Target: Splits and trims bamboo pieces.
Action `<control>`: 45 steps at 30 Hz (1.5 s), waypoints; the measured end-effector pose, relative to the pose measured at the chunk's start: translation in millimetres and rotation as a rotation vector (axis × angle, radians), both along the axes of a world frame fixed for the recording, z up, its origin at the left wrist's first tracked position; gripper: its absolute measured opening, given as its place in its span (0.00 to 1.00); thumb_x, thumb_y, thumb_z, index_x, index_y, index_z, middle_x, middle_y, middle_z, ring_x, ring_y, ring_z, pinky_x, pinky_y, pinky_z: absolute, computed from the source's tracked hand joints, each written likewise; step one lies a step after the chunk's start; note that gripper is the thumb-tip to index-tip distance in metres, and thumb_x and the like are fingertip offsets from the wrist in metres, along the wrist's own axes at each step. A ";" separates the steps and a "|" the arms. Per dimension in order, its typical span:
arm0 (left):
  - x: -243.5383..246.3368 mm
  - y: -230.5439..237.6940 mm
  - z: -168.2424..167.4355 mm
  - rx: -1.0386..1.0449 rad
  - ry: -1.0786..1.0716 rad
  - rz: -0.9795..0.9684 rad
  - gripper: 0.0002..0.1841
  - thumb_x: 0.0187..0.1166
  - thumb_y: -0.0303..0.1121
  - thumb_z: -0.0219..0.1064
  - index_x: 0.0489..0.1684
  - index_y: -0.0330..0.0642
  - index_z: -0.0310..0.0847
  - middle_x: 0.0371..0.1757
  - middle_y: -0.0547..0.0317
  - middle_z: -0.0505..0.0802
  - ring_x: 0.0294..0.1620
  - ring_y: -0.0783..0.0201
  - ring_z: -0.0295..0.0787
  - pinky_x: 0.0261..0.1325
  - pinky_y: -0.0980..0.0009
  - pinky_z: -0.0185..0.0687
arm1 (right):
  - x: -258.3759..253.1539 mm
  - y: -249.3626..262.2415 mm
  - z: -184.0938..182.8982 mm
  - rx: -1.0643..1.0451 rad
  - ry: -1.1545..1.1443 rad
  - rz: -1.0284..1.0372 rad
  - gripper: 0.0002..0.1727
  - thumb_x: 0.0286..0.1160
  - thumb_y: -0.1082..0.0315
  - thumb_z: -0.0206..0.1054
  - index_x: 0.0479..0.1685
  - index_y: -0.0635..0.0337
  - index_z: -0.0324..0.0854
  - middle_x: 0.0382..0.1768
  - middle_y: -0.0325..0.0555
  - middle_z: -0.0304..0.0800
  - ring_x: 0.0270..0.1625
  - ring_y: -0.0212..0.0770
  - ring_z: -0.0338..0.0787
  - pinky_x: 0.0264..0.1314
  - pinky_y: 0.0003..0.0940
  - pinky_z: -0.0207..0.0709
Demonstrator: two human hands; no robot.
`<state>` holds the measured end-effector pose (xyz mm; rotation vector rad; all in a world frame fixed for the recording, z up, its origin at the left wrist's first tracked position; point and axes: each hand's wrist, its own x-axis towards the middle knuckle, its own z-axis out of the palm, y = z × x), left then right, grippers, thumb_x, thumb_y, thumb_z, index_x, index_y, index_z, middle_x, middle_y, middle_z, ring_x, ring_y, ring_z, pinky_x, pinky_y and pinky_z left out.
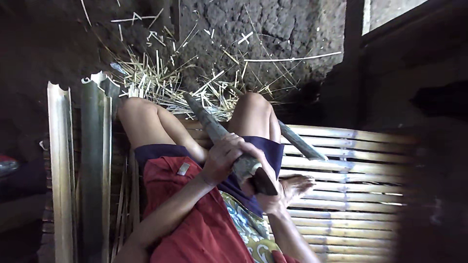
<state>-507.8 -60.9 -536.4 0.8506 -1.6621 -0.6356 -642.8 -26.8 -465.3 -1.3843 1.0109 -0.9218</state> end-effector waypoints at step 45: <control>100.9 -202.6 14.3 0.614 -0.268 -0.254 0.34 0.77 0.21 0.68 0.87 0.35 0.64 0.60 0.45 0.93 0.57 0.57 0.92 0.66 0.57 0.84 | 46.0 -212.2 -33.4 -0.466 0.387 -0.024 0.28 0.82 0.48 0.64 0.59 0.67 0.88 0.57 0.54 0.92 0.56 0.41 0.92 0.60 0.38 0.84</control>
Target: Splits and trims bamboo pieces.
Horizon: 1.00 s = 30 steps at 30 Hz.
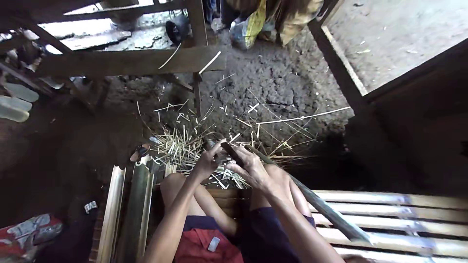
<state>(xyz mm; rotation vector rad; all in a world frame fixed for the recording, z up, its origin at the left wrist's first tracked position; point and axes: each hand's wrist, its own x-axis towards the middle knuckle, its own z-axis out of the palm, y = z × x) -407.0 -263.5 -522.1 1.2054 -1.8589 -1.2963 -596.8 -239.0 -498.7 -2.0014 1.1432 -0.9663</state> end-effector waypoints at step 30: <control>-24.4 -13.0 -26.8 -0.129 0.413 0.285 0.38 0.68 0.58 0.69 0.54 0.21 0.80 0.62 0.42 0.88 0.63 0.66 0.84 0.68 0.70 0.78 | -10.9 3.0 -11.2 0.051 -0.224 -0.168 0.25 0.68 0.53 0.77 0.49 0.69 0.89 0.46 0.43 0.95 0.51 0.24 0.90 0.62 0.24 0.83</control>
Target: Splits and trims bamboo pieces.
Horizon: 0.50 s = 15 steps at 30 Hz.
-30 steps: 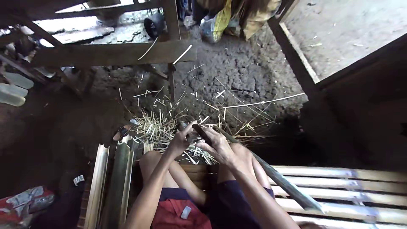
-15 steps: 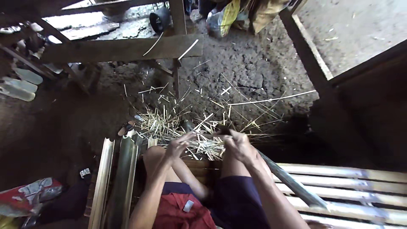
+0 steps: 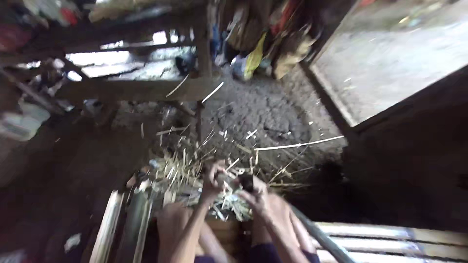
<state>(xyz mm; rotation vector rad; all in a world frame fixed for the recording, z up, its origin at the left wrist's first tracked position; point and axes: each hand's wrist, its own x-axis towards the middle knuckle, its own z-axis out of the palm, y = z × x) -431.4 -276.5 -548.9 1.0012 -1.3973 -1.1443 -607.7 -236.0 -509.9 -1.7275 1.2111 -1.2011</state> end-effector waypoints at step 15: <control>-10.0 11.8 6.9 -0.036 -0.362 -0.294 0.33 0.71 0.29 0.71 0.76 0.17 0.69 0.69 0.30 0.86 0.70 0.46 0.87 0.77 0.53 0.76 | -18.5 -15.8 12.7 -0.048 0.088 0.130 0.25 0.63 0.58 0.80 0.52 0.72 0.90 0.52 0.57 0.94 0.58 0.46 0.92 0.67 0.40 0.81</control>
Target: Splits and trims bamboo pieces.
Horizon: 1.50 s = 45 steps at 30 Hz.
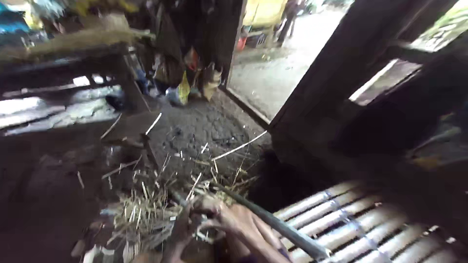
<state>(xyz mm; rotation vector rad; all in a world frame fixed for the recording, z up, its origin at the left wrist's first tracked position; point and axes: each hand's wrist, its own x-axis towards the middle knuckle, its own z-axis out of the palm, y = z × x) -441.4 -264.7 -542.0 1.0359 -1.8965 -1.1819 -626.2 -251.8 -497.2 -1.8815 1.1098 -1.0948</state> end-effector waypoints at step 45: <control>148.9 89.4 354.0 -0.762 0.460 0.580 0.09 0.95 0.36 0.46 0.53 0.51 0.74 0.35 0.73 0.94 0.10 0.81 0.73 0.13 0.87 0.70 | 121.3 28.4 101.1 0.011 0.494 -0.127 0.16 0.89 0.67 0.55 0.61 0.68 0.82 0.43 0.67 0.91 0.43 0.70 0.93 0.42 0.65 0.81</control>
